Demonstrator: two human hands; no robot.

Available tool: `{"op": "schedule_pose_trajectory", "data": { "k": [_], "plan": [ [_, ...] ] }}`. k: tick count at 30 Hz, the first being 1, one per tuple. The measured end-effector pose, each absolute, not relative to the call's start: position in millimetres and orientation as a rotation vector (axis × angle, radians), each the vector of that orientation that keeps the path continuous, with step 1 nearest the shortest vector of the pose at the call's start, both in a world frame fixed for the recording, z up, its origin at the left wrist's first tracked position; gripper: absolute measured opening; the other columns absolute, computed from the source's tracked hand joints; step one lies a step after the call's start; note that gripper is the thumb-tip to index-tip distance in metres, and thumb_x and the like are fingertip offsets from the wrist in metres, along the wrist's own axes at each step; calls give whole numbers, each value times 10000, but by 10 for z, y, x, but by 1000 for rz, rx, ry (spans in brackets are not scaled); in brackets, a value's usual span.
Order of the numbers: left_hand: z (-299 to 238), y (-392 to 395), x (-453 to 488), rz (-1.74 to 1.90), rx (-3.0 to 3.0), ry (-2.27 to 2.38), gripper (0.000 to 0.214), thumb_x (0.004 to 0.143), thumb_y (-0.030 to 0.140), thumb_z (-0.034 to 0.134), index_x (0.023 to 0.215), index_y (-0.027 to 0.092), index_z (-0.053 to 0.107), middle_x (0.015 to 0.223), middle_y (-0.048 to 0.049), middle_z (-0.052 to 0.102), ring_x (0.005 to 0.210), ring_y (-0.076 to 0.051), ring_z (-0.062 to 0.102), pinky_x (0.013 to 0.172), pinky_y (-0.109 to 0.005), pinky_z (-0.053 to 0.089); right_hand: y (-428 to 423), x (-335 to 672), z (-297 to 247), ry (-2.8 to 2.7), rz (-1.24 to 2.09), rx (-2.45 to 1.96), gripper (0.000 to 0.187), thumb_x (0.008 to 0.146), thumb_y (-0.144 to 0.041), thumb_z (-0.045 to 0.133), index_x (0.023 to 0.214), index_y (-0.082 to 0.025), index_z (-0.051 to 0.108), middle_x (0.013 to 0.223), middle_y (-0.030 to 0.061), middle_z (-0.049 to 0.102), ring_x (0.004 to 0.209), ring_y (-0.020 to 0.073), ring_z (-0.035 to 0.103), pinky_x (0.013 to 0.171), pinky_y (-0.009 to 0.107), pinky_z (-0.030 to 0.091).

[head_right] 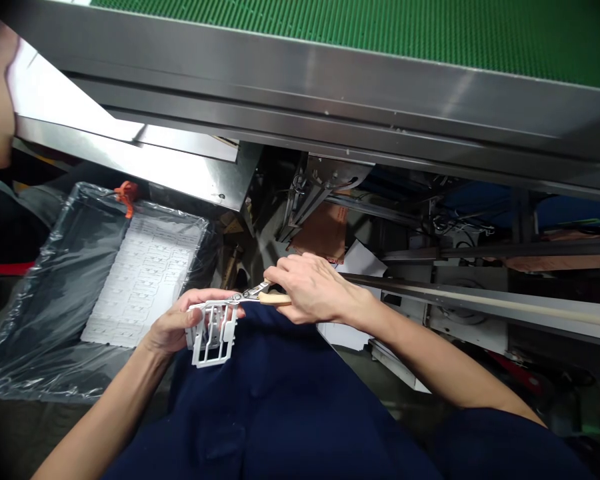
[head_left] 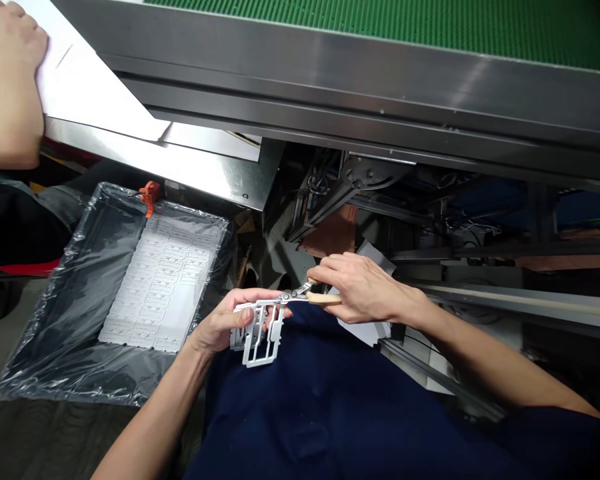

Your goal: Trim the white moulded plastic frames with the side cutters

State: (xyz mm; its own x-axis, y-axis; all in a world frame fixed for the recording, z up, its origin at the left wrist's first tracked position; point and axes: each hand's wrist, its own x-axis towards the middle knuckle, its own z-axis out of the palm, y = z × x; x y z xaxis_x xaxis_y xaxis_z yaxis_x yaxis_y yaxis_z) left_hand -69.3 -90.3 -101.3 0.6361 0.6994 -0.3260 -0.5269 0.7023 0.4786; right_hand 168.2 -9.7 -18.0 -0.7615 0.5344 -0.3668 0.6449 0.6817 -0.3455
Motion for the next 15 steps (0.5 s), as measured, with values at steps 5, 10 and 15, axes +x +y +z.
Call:
{"op": "schedule_pose_trajectory", "data": {
  "k": [5,10,15],
  "plan": [
    [-993,-898,-701,717,370,541,537,680,347,739,1130,77,625,938,-186,698,845,-249,652,691,-252,494,-91,1681,-173,2662,-674,940,227,786,-297,492,959,-185,587,809,37,567,691,150,472,610,273,282],
    [-995,-895,-722,710,367,537,543,672,350,746,1125,77,627,993,-196,683,726,-201,653,638,-236,488,-80,1678,-193,2656,-729,930,212,788,-288,494,946,-185,591,791,36,578,668,139,479,563,261,249],
    [-1019,-899,-727,715,361,527,526,674,334,746,1117,75,631,963,-201,690,741,-211,657,635,-235,494,-88,1670,-205,2644,-798,957,177,806,-285,478,896,-191,598,761,25,582,630,119,465,536,244,221]
  ]
}}
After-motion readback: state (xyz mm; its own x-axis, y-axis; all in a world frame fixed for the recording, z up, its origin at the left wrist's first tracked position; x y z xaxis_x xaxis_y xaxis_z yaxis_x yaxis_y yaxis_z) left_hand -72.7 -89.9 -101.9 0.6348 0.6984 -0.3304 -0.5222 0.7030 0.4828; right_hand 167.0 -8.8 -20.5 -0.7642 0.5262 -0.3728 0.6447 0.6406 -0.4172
